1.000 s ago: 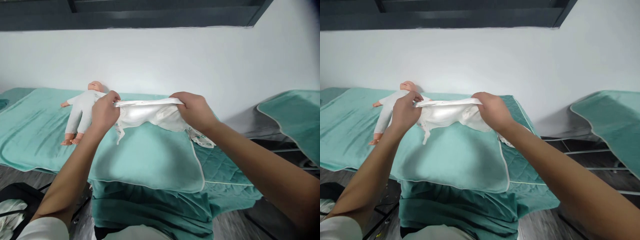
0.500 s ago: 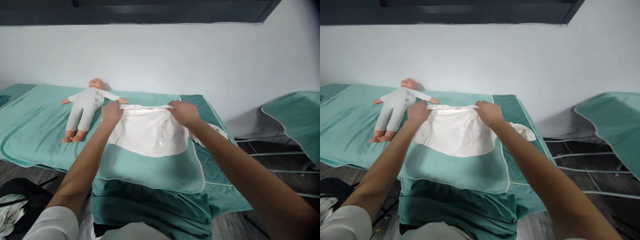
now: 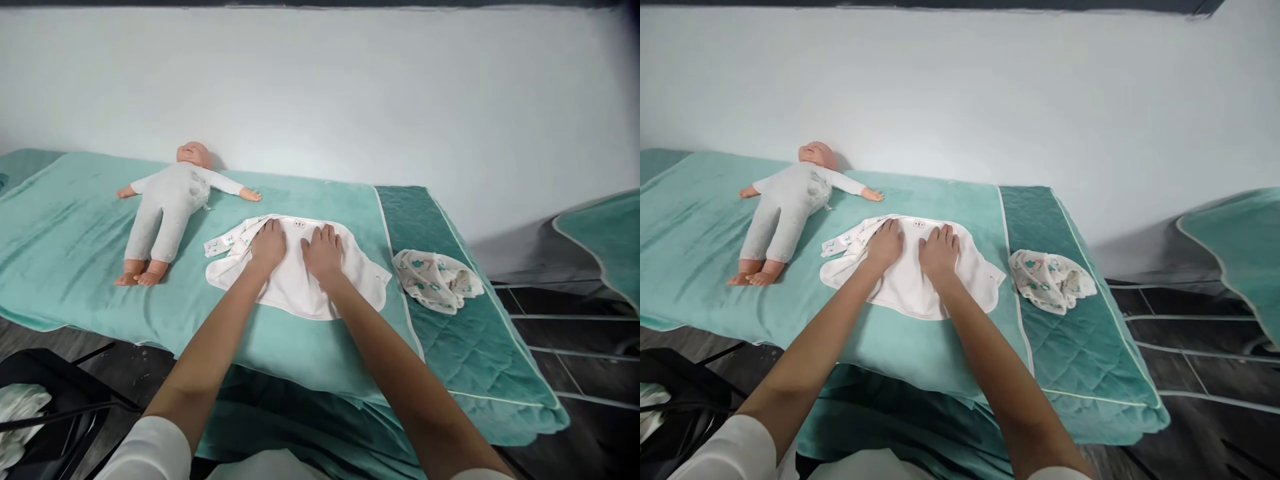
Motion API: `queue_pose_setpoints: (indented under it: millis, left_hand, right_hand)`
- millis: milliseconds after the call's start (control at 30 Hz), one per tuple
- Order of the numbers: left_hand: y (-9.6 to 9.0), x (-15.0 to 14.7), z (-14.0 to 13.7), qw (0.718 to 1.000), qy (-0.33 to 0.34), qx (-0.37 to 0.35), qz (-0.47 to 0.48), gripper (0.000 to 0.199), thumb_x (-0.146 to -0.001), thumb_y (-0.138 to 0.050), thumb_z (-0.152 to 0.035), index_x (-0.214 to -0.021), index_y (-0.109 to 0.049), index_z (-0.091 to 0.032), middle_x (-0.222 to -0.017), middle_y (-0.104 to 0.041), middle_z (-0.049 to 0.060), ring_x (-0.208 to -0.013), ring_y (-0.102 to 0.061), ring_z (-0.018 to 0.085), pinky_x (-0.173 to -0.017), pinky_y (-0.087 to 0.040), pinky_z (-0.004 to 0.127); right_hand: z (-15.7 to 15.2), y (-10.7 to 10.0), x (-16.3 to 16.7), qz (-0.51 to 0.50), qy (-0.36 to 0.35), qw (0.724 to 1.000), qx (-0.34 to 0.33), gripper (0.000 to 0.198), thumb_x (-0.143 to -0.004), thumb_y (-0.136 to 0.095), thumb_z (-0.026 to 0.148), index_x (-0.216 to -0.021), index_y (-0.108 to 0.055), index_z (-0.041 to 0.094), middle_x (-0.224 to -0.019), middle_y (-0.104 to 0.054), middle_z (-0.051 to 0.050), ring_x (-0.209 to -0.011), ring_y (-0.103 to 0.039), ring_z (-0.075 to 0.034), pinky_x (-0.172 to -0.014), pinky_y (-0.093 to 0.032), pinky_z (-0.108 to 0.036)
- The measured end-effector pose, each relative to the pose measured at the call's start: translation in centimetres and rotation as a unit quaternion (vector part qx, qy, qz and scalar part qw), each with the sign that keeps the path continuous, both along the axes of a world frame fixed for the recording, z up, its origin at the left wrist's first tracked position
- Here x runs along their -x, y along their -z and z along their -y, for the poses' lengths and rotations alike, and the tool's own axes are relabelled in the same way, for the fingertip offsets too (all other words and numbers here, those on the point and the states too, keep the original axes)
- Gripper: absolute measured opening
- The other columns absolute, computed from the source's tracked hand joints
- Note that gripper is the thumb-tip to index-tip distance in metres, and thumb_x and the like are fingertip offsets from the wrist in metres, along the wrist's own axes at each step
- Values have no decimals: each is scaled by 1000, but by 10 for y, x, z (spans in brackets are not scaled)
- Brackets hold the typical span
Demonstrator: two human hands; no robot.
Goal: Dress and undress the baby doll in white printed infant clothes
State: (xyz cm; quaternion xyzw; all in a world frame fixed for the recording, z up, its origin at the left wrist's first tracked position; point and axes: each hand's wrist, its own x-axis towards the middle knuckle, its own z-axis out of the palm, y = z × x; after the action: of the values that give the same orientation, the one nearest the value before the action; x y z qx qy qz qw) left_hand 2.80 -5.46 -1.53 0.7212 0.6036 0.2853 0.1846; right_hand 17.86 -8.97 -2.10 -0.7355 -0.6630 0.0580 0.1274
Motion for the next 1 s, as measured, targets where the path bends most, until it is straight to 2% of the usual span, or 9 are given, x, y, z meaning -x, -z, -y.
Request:
queue_pose_setpoints:
  millis: [167,267,433,567,667,833,900,1000]
  left_hand:
    - [-6,-12,-5,1000,-12,-22,-6,53,-95,-47,-19,-147,-48,-9,-154,-47,29,-145,-43,46,-117,-35,62]
    - [-8,-20,-13,1000,-15,-9,-4,57,-95,-47,-19,-151,-45,-10,-156,-45,28,-146,-42,46,-117,-36,63]
    - [-5,-30,-38,999,-21,21,-22,64,-94,-45,-15,-158,-40,-13,-164,-36,25,-154,-32,45,-121,-31,64]
    - [1,-32,-52,995,-17,36,-88,64,-102,-39,-32,-162,-32,-12,-170,-27,20,-159,-23,38,-129,-23,57]
    - [3,-32,-55,986,-14,64,-156,67,-106,-28,-43,-164,-27,-11,-170,-28,18,-159,-25,34,-130,-25,48]
    - [3,-32,-55,982,-22,59,-177,66,-106,-28,-44,-163,-30,-10,-168,-34,18,-157,-32,34,-128,-31,46]
    - [4,-31,-55,985,-29,36,-166,65,-106,-30,-43,-162,-32,-9,-166,-37,19,-156,-34,33,-128,-32,45]
    - [6,-27,-56,988,-32,3,-148,63,-106,-32,-40,-161,-33,-10,-166,-38,19,-155,-35,32,-128,-33,44]
  right_hand:
    - [-7,-2,-17,89,-27,994,-51,57,-104,-25,21,-158,-37,7,-168,-25,-22,-160,-18,-31,-127,-11,-61]
    - [-16,-7,-30,132,-43,989,-59,60,-99,-29,11,-158,-37,7,-169,-24,-22,-160,-17,-30,-127,-10,-64]
    - [-43,-13,-45,170,-78,981,-58,60,-97,-29,8,-156,-40,6,-169,-24,-22,-160,-18,-31,-126,-11,-67]
    - [-64,-2,-51,153,-81,982,-74,56,-100,-29,10,-153,-45,5,-166,-32,-22,-157,-26,-31,-126,-15,-65]
    - [-69,6,-53,139,-85,982,-96,53,-101,-28,10,-149,-50,5,-163,-38,-21,-154,-32,-32,-126,-19,-61]
    - [-60,2,-37,127,-121,979,-108,48,-99,-31,8,-138,-58,-2,-159,-41,-26,-153,-34,-33,-126,-24,-54]
    - [-57,0,-22,98,-145,979,-105,49,-101,-30,9,-140,-57,-1,-159,-42,-24,-153,-35,-32,-126,-27,-50]
    - [-60,5,0,35,-122,989,-77,50,-105,-29,19,-145,-54,1,-159,-44,-21,-150,-39,-32,-124,-31,-48]
